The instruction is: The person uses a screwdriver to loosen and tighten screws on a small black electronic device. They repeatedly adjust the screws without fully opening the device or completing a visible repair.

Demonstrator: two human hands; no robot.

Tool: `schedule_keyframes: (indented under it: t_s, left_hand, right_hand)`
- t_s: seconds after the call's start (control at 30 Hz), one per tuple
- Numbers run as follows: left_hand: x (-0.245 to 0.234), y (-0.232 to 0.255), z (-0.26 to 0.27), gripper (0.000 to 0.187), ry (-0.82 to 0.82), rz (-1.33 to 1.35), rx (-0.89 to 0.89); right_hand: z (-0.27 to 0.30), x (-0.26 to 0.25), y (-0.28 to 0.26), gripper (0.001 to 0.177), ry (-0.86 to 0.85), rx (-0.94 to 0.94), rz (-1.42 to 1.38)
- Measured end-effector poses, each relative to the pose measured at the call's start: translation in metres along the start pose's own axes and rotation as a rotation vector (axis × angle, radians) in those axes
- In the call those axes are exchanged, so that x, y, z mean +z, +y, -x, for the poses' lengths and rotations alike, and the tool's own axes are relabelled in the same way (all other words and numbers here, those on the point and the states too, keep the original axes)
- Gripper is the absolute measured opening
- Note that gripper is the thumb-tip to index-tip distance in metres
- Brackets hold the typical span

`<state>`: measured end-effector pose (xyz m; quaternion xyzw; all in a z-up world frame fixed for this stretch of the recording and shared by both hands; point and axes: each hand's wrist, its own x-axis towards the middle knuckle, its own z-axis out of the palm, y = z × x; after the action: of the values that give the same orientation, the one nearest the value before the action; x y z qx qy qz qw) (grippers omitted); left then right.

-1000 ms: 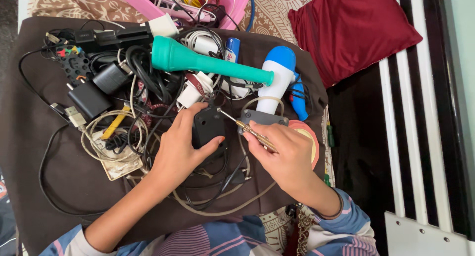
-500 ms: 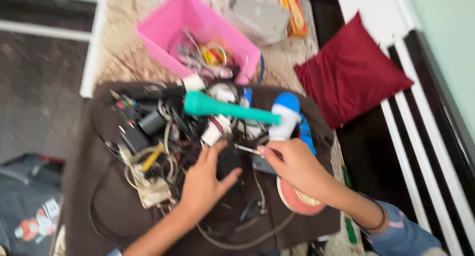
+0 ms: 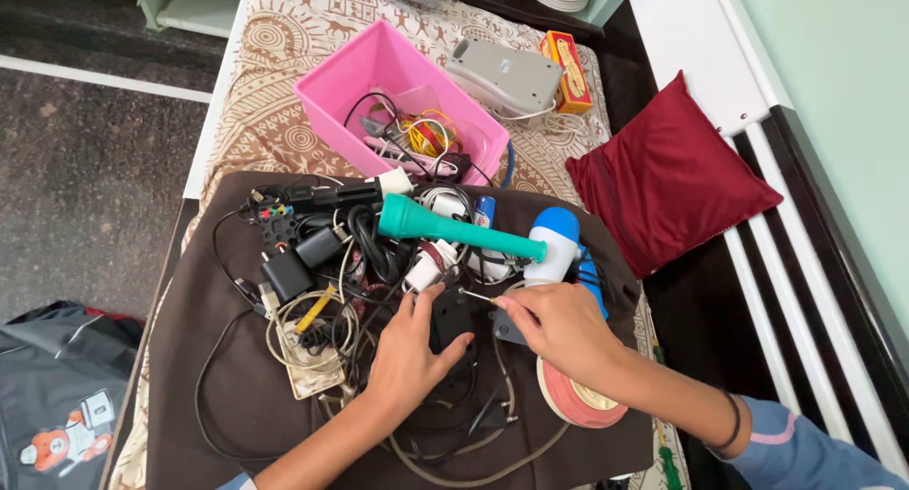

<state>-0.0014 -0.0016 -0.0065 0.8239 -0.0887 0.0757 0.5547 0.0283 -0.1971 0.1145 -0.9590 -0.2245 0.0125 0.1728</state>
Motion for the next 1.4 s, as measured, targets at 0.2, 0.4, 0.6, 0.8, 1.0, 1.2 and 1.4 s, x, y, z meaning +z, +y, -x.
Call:
schedule_keyframes:
  t_s: [0.2,0.4,0.6,0.8,1.0,1.2,1.4]
  left_hand:
    - [-0.002,0.002,-0.002,0.072,0.029,0.004,0.037]
    - [-0.001,0.002,-0.002,0.072,0.014,-0.002,0.024]
    - [-0.002,0.002,-0.001,0.071,0.003,-0.006,0.022]
    - [-0.002,0.005,-0.002,0.071,0.0,-0.018,0.014]
    - [-0.004,0.006,-0.001,0.071,-0.017,-0.025,0.002]
    - [-0.004,0.006,-0.001,0.071,-0.019,-0.031,0.022]
    - [-0.003,0.004,-0.001,0.071,-0.009,-0.02,0.034]
  right_hand:
    - [-0.001,0.0,-0.003,0.023,0.017,-0.221,0.253]
    - [-0.005,-0.009,0.011,0.025,-0.013,-0.418,0.379]
    - [-0.005,-0.012,0.019,0.027,0.083,-0.701,0.618]
    - [0.001,-0.008,0.015,0.027,0.07,-0.56,0.473]
    - [-0.001,-0.004,0.009,0.026,-0.101,0.033,-0.016]
    - [-0.005,-0.006,0.012,0.024,-0.198,0.252,-0.22]
    - [-0.006,-0.004,0.007,0.021,-0.109,0.054,-0.11]
